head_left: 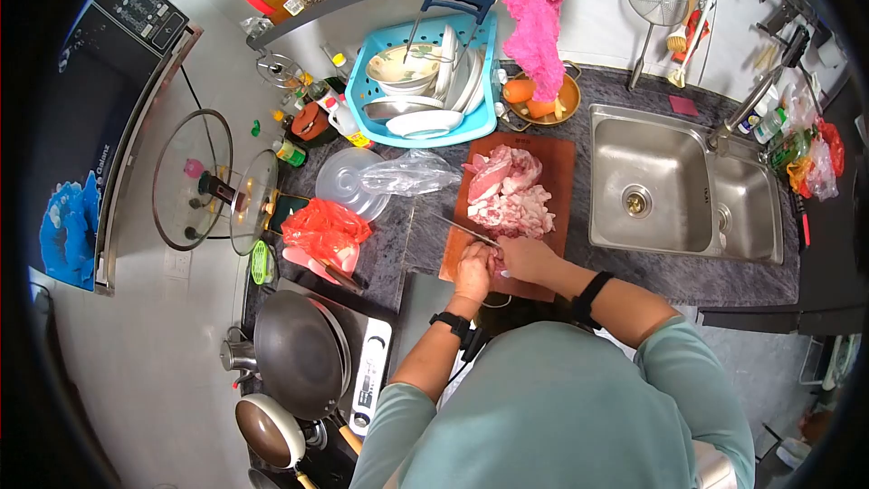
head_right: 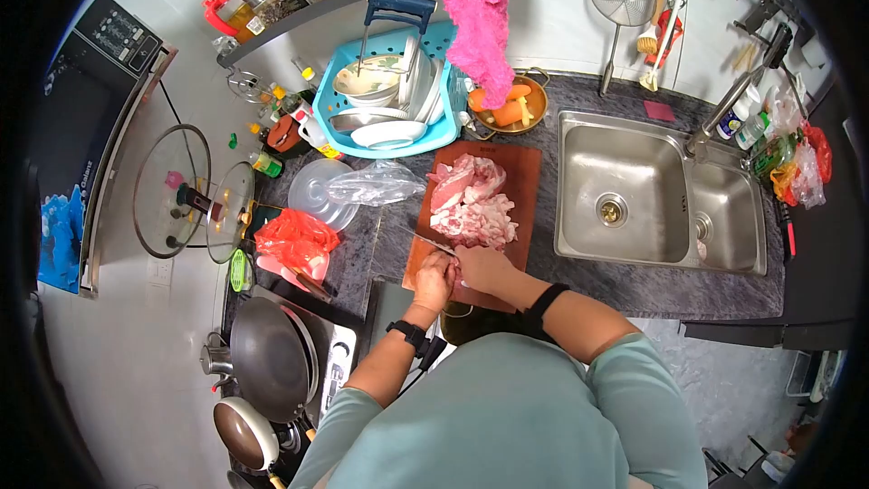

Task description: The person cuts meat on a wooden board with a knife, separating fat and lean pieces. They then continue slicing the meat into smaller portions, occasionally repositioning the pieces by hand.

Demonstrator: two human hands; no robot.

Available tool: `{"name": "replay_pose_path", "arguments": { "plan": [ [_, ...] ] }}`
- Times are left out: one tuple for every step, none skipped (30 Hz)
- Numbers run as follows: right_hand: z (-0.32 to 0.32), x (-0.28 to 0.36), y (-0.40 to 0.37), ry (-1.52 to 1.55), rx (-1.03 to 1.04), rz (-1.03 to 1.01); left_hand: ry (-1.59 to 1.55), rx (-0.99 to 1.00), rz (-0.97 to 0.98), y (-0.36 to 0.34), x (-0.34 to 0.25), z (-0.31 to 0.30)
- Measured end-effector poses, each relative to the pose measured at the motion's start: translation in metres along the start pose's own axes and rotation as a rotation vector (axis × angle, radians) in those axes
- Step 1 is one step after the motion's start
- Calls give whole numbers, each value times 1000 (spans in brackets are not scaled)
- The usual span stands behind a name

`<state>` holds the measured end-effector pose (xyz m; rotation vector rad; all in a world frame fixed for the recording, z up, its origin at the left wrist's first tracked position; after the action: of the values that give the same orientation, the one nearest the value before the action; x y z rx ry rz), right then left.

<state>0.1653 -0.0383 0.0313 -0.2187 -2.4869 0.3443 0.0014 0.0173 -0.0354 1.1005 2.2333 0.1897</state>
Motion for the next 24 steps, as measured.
{"name": "replay_pose_path", "arguments": {
  "plan": [
    [0,4,3,0,-12,-10,-5,-7,10,-1,-1,1],
    [1,4,4,1,-24,-18,-8,-17,20,-2,0,1],
    [5,-2,5,25,-28,-15,-20,-37,17,-3,-2,0],
    [8,-11,8,48,-32,-15,-31,-61,14,-3,-5,-2],
    [12,-21,10,69,-35,-19,-40,-87,9,-3,-7,-5],
    [8,-24,6,58,-37,-21,-59,-93,-12,-4,-8,-9],
    [0,-26,-3,46,-39,-22,-78,-99,-33,-4,-10,-12],
    [-8,-26,-11,33,-40,-21,-100,-104,-53,-5,-11,-12],
    [-14,-24,-17,4,-31,2,-89,-113,-50,-6,-10,-11],
    [-20,-24,-23,-25,-20,27,-81,-121,-48,-6,-8,-8],
    [-25,-22,-29,-53,-10,54,-72,-127,-44,-7,-7,-6],
    [-30,-20,-35,-63,1,45,-70,-129,-31,-7,-7,-6],
    [-36,-18,-40,-73,10,34,-66,-132,-17,-7,-7,-6],
    [-40,-15,-44,-82,17,23,-62,-136,-2,-7,-7,-7],
    [-44,-13,-47,-93,32,20,-49,-118,-7,-7,-6,-7],
    [-47,-11,-50,-103,47,17,-37,-100,-12,-7,-5,-6],
    [-48,-11,-52,-113,62,16,-26,-81,-16,-7,-4,-5],
    [-47,-10,-50,-107,70,13,-27,-78,-3,-7,-4,-4],
    [-45,-8,-45,-102,78,8,-28,-76,9,-7,-4,-4],
    [-41,-6,-40,-98,86,1,-27,-76,21,-6,-3,-3],
    [-31,-5,-31,-83,61,-21,-27,-75,27,-5,-3,-4],
    [-18,-5,-20,-68,36,-45,-26,-75,33,-3,-4,-5],
    [-5,-6,-9,-52,9,-69,-25,-75,40,-3,-5,-6],
    [3,-2,-1,-61,-3,-74,-13,-67,7,-3,-5,-6]
  ]
}}
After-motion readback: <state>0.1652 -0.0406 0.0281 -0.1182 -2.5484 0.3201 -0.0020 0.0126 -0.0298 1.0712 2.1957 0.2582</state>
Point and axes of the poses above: each hand's wrist, its own y-axis towards the middle knuckle, its own z-axis out of the palm, x = y × z, the point moved 1 cm from there along y, towards the middle knuckle, and after that the axes turned 9 degrees about z, right-handed, at the moved point
